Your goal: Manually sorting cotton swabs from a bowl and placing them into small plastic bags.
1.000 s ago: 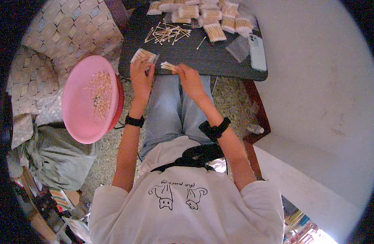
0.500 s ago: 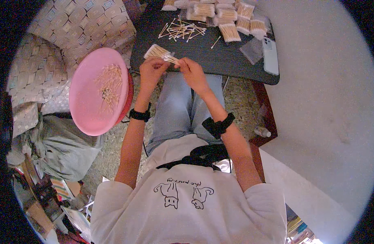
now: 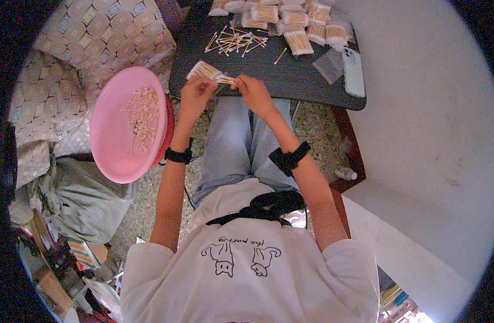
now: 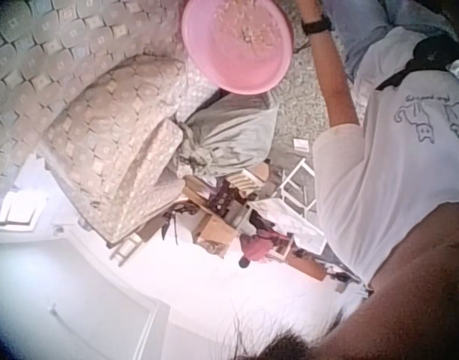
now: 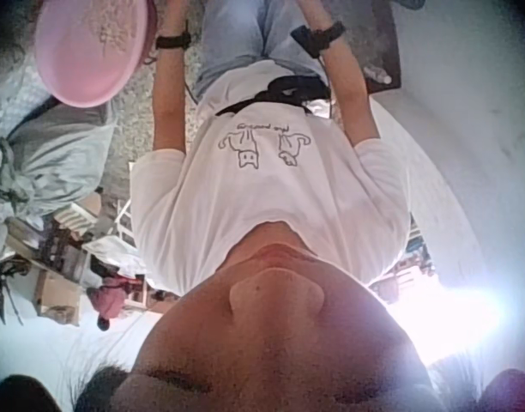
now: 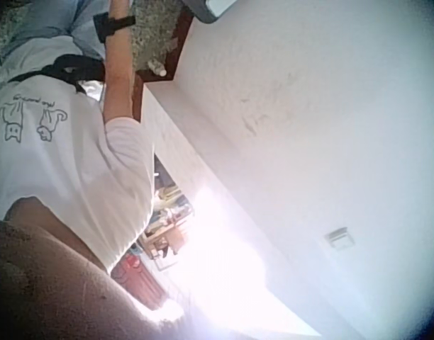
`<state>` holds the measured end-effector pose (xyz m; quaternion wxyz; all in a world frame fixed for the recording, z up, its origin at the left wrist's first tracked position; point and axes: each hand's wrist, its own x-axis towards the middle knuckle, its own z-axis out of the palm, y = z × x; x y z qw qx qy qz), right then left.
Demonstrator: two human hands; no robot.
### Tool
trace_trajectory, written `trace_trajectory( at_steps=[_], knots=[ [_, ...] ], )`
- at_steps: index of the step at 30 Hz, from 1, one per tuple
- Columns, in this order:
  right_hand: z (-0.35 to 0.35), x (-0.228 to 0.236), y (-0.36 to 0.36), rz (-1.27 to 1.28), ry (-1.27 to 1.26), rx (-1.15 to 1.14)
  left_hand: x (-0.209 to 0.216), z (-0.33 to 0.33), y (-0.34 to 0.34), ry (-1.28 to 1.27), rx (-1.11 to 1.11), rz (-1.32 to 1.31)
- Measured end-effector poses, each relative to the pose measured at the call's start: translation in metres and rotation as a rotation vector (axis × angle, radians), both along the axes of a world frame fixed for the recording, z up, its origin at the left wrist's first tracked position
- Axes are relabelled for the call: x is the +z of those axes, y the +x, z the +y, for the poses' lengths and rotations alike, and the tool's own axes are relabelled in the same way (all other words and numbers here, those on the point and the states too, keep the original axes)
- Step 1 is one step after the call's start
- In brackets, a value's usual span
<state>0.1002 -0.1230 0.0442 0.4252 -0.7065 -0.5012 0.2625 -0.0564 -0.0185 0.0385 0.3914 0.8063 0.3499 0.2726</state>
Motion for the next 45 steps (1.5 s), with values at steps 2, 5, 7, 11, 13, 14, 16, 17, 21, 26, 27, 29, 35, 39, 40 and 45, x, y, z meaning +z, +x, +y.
trace_trajectory(
  at_steps=[2,5,7,11,13,14,16,17,21,26,27,29,35,39,40,45],
  knots=[
    [-0.003,-0.003,0.003,-0.007,0.02,0.0,0.005,-0.003,0.003,0.249,0.034,0.045],
    [-0.008,-0.007,0.003,-0.026,0.03,0.022,0.005,-0.001,0.008,0.538,-0.007,-0.036],
    [-0.009,-0.01,0.0,-0.048,0.064,0.017,0.001,0.0,0.01,0.513,-0.05,-0.085],
    [0.0,-0.013,-0.009,-0.151,0.079,-0.014,-0.009,-0.002,0.014,0.29,-0.069,-0.084],
    [0.005,-0.012,-0.012,-0.209,0.052,-0.022,-0.009,-0.002,0.014,0.282,-0.063,-0.042],
    [0.007,-0.011,-0.015,-0.229,0.05,-0.03,-0.008,-0.002,0.014,0.279,-0.06,0.003],
    [0.011,-0.011,-0.018,-0.234,0.072,-0.052,-0.006,-0.003,0.012,0.278,-0.06,0.053],
    [0.012,-0.011,-0.02,-0.218,0.096,-0.067,-0.005,-0.003,0.012,0.279,-0.064,0.057],
    [0.019,-0.023,-0.02,-0.141,0.146,-0.114,0.001,-0.008,0.016,0.286,-0.094,-0.02],
    [0.03,-0.035,-0.029,-0.243,0.182,-0.196,-0.014,-0.006,0.018,0.326,-0.101,-0.001],
    [0.032,-0.035,-0.031,-0.262,0.175,-0.215,-0.017,-0.006,0.018,0.363,-0.106,-0.023],
    [0.037,-0.04,-0.031,-0.329,0.132,-0.204,-0.024,-0.005,0.022,0.408,-0.111,-0.051],
    [0.044,-0.031,-0.043,-0.283,0.009,-0.27,-0.024,-0.012,0.023,0.426,-0.076,-0.025],
    [0.033,-0.014,-0.042,-0.18,0.11,-0.251,-0.019,-0.012,0.02,0.297,-0.048,-0.041],
    [0.029,-0.015,-0.039,-0.221,0.055,-0.242,-0.019,-0.013,0.023,0.273,-0.052,-0.045],
    [0.027,-0.022,-0.033,-0.3,0.005,-0.237,-0.019,-0.016,0.029,0.311,-0.053,-0.074]
  ],
)
